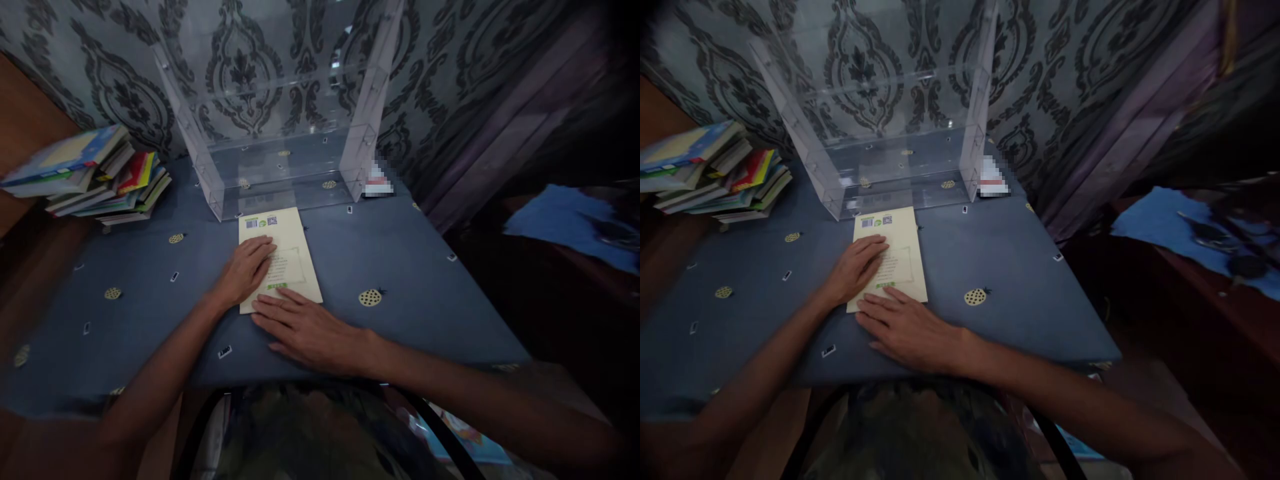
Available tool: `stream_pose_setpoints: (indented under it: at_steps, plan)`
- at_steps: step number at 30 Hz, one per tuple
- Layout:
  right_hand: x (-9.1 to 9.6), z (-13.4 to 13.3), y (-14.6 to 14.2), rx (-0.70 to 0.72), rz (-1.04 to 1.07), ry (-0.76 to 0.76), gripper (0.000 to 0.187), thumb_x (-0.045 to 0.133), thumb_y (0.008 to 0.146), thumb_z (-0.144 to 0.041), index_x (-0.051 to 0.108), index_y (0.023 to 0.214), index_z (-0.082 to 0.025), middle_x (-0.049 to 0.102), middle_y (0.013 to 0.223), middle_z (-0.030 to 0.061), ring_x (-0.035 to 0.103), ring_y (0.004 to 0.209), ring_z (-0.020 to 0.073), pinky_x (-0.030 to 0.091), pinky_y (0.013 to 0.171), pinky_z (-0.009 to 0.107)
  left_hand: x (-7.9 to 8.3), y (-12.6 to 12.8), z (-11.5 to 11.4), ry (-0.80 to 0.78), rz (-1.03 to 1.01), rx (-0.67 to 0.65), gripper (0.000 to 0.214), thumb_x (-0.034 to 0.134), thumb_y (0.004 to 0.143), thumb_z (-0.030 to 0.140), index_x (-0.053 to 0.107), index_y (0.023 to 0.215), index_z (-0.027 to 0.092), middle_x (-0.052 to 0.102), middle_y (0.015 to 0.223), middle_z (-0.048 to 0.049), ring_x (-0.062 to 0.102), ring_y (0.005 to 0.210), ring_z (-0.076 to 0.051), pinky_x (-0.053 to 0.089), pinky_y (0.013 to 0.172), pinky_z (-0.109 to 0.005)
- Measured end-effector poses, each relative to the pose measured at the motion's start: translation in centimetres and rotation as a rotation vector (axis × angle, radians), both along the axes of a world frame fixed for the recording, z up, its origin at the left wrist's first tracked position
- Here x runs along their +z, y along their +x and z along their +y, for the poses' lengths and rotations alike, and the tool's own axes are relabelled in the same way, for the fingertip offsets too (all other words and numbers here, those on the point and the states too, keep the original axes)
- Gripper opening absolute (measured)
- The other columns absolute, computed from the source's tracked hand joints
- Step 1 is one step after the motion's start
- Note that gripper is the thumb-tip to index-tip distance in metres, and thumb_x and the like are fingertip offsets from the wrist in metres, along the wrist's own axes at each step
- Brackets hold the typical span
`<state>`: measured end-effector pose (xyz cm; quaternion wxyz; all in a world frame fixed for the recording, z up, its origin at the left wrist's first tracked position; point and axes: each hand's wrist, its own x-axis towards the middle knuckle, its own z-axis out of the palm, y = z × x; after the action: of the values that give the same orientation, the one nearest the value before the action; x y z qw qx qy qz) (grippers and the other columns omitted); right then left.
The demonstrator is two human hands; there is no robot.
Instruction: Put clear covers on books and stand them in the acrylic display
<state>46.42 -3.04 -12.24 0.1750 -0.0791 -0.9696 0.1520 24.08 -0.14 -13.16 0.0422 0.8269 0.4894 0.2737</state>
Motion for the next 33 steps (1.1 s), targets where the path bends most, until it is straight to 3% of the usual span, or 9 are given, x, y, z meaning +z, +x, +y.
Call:
stream_pose_setpoints:
  at_steps: [4, 11, 17, 20, 26, 33]
  plan:
    - [-0.8, -0.3, 0.5, 0.007, -0.05, -0.024, 0.047, 0.05, 0.103, -0.028, 0.05, 0.146, -0.008, 0.05, 0.154, 0.0173, 0.044, 0.146, 0.0236, 0.032, 0.126, 0.044, 0.1, 0.1, 0.0, 0.007, 0.041, -0.012, 0.03, 0.043, 0.103, 0.023, 0.062, 0.125, 0.018, 0.066, 0.132, -0.0136, 0.058, 0.128, -0.027, 0.05, 0.108, -0.051]
    - [-1.4, 0.1, 4.3, -0.105, 0.053, -0.056, 0.041, 0.052, 0.101, -0.02, 0.058, 0.14, -0.007, 0.057, 0.147, 0.02, 0.048, 0.143, 0.0267, 0.043, 0.12, 0.048, -0.2, 0.1, 0.0, 0.016, 0.038, -0.009, 0.029, 0.043, 0.103, 0.024, 0.061, 0.125, 0.018, 0.065, 0.132, -0.0134, 0.058, 0.129, -0.027, 0.05, 0.109, -0.052]
    - [-1.1, 0.8, 6.3, -0.188, 0.117, -0.089, 0.039, 0.049, 0.101, -0.018, 0.061, 0.138, -0.021, 0.064, 0.14, 0.0116, 0.058, 0.134, 0.0231, 0.046, 0.116, 0.05, -0.4, 0.2, 0.0, 0.004, 0.013, 0.0, 0.03, 0.044, 0.102, 0.023, 0.061, 0.127, 0.02, 0.065, 0.132, -0.0131, 0.057, 0.13, -0.027, 0.049, 0.109, -0.053]
    - [-0.8, 1.7, 6.2, -0.215, 0.138, -0.126, 0.037, 0.047, 0.102, -0.02, 0.062, 0.136, -0.022, 0.068, 0.135, 0.0103, 0.062, 0.13, 0.0231, 0.048, 0.114, 0.051, -0.5, 0.2, 0.0, 0.025, 0.008, 0.0, 0.03, 0.044, 0.102, 0.023, 0.061, 0.127, 0.02, 0.065, 0.132, -0.0139, 0.058, 0.129, -0.027, 0.05, 0.109, -0.053]
    - [-1.2, 5.3, 4.1, -0.325, 0.152, -0.168, 0.037, 0.045, 0.104, -0.028, 0.061, 0.136, -0.017, 0.068, 0.133, 0.0138, 0.062, 0.129, 0.0263, 0.049, 0.111, 0.051, -0.6, 0.2, -0.1, 0.018, 0.015, 0.017, 0.032, 0.045, 0.102, 0.023, 0.062, 0.128, 0.021, 0.065, 0.133, -0.0142, 0.058, 0.129, -0.028, 0.049, 0.11, -0.054]
    - [-3.1, 12.8, 0.0, -0.404, 0.127, -0.133, 0.042, 0.044, 0.102, -0.029, 0.056, 0.141, -0.02, 0.06, 0.145, 0.014, 0.05, 0.141, 0.0269, 0.044, 0.114, 0.054, -0.7, 0.2, 0.0, 0.032, 0.012, 0.017, 0.032, 0.043, 0.103, 0.024, 0.061, 0.129, 0.021, 0.065, 0.133, -0.0139, 0.058, 0.13, -0.027, 0.05, 0.109, -0.055]
